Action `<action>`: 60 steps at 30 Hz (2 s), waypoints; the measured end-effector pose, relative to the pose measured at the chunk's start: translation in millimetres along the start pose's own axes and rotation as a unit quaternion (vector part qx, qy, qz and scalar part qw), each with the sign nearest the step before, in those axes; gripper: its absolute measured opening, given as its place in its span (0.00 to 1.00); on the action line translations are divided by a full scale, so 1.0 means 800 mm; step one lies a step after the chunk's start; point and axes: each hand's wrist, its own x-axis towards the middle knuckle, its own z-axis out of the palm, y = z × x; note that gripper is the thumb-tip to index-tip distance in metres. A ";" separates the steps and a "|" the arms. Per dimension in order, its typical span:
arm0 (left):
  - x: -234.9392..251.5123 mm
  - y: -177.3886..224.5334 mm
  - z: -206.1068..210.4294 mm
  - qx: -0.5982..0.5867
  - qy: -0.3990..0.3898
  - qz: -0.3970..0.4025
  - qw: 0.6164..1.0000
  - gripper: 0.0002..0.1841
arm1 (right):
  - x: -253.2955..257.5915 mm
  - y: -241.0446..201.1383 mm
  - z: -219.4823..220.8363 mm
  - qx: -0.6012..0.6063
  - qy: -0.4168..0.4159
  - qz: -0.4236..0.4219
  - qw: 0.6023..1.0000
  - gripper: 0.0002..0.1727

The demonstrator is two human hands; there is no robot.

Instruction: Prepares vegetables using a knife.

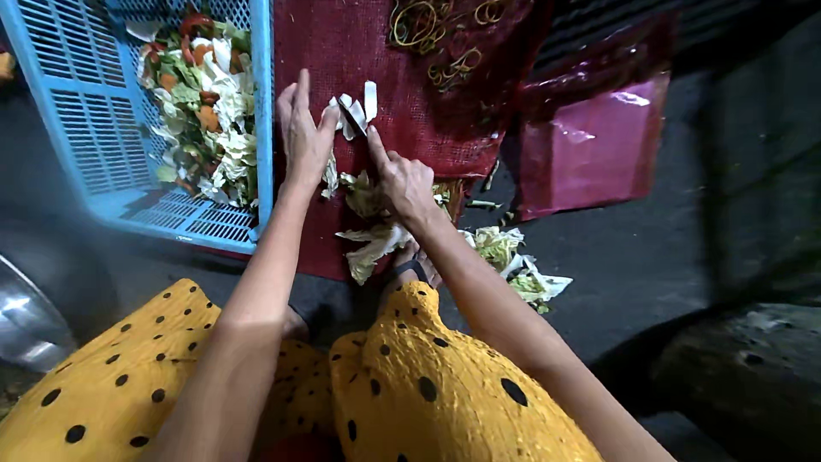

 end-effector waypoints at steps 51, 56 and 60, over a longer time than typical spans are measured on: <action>-0.145 0.109 0.037 -0.069 -0.542 0.126 0.828 0.24 | -0.070 0.118 -0.126 0.291 0.199 0.021 0.935 0.41; -0.076 0.081 0.049 -0.018 -0.182 -0.002 0.983 0.23 | -0.088 0.127 -0.144 0.276 0.235 0.017 0.932 0.41; -0.004 0.072 0.048 0.043 -0.055 -0.105 0.992 0.39 | -0.081 0.108 -0.116 0.319 0.218 0.014 0.922 0.41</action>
